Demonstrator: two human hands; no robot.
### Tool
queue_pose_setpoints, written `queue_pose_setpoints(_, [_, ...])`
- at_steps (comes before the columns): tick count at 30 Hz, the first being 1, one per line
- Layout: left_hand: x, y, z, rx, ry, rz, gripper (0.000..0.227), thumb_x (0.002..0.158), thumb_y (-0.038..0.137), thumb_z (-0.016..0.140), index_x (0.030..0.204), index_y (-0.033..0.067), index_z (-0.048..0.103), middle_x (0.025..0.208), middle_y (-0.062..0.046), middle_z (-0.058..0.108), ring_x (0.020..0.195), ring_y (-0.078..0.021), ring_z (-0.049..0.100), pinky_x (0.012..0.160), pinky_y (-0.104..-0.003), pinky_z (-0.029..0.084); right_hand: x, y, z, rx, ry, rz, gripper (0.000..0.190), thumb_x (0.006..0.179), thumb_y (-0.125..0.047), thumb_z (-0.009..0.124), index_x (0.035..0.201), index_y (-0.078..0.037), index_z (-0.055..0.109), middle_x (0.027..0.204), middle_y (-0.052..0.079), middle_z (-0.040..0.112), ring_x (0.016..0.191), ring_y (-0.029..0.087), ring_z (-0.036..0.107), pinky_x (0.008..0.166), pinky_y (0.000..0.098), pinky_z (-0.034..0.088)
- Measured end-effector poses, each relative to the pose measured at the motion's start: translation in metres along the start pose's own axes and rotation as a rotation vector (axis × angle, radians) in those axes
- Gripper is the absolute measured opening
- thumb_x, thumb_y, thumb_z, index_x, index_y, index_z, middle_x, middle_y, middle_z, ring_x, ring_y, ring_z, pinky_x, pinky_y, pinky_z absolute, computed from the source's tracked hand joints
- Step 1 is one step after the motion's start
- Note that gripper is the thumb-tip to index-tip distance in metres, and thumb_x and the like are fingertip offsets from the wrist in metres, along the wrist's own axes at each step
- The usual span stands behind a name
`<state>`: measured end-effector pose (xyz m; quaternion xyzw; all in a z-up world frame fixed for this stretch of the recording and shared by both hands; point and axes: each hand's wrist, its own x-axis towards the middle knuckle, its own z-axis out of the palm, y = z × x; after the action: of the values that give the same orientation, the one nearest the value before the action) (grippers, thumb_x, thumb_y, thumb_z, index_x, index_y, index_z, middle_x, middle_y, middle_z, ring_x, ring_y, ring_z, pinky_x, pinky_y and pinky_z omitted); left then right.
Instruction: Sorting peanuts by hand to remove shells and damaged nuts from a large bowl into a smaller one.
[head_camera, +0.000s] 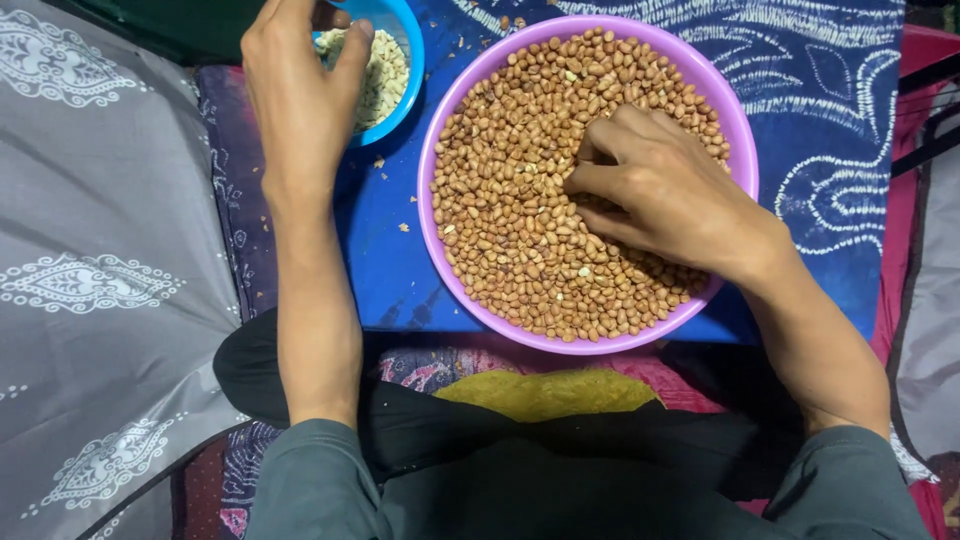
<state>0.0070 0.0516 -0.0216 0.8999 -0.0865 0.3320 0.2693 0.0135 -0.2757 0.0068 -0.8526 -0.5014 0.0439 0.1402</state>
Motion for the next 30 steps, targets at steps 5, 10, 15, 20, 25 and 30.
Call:
queue_pose_setpoints(5, [0.006,0.007,-0.004,-0.074,0.109,0.045,0.011,0.094,-0.002,0.073,0.102,-0.0076,0.067,0.09,-0.017,0.073,0.074,-0.0293,0.068,0.072,-0.04,0.054,-0.003,0.007,0.007,0.024,0.005,-0.004,0.022,0.082,-0.019,0.081,0.099,-0.007,0.077,0.096,0.006,0.054,0.094,0.024,0.05,0.089,0.0398,0.042])
queue_pose_setpoints(10, [0.009,0.01,0.001,-0.081,0.147,0.076,0.01,0.097,0.0,0.072,0.101,-0.0086,0.068,0.089,-0.019,0.073,0.072,-0.0286,0.067,0.068,-0.039,0.052,-0.002,0.015,0.008,0.069,0.041,-0.045,0.017,0.085,-0.016,0.08,0.1,-0.008,0.078,0.093,0.005,0.052,0.092,0.022,0.047,0.085,0.0376,0.037])
queue_pose_setpoints(15, [0.009,0.035,0.011,-0.174,0.117,0.085,0.012,0.096,-0.002,0.07,0.107,-0.0072,0.067,0.095,-0.018,0.073,0.077,-0.0308,0.067,0.073,-0.041,0.052,0.001,0.022,-0.003,0.386,0.189,-0.081,0.012,0.088,-0.004,0.08,0.098,0.002,0.077,0.091,0.009,0.067,0.086,0.021,0.06,0.087,0.0372,0.048])
queue_pose_setpoints(20, [-0.004,0.063,0.035,-0.498,-0.101,0.062,0.019,0.099,0.0,0.068,0.118,0.0005,0.068,0.101,-0.012,0.075,0.08,-0.019,0.066,0.072,-0.03,0.052,0.0,0.028,-0.002,0.496,0.248,0.017,0.01,0.09,0.003,0.078,0.099,0.005,0.074,0.095,0.013,0.071,0.08,0.021,0.063,0.074,0.0316,0.051])
queue_pose_setpoints(25, [-0.021,0.086,0.054,-0.806,-0.348,0.052,0.029,0.1,0.004,0.068,0.128,0.0036,0.061,0.108,-0.014,0.078,0.086,-0.019,0.078,0.072,-0.024,0.067,0.0,0.029,0.008,0.477,0.412,-0.037,0.013,0.089,0.006,0.081,0.101,0.007,0.076,0.099,0.017,0.069,0.078,0.02,0.057,0.068,0.0295,0.046])
queue_pose_setpoints(30, [-0.025,0.103,0.049,-0.949,-0.39,-0.098,0.033,0.094,0.004,0.075,0.124,0.0064,0.061,0.107,-0.012,0.078,0.092,-0.0196,0.079,0.083,-0.028,0.07,0.003,0.017,0.004,0.249,0.481,-0.121,0.015,0.088,0.007,0.085,0.102,0.008,0.081,0.094,0.015,0.067,0.084,0.024,0.056,0.076,0.0356,0.047])
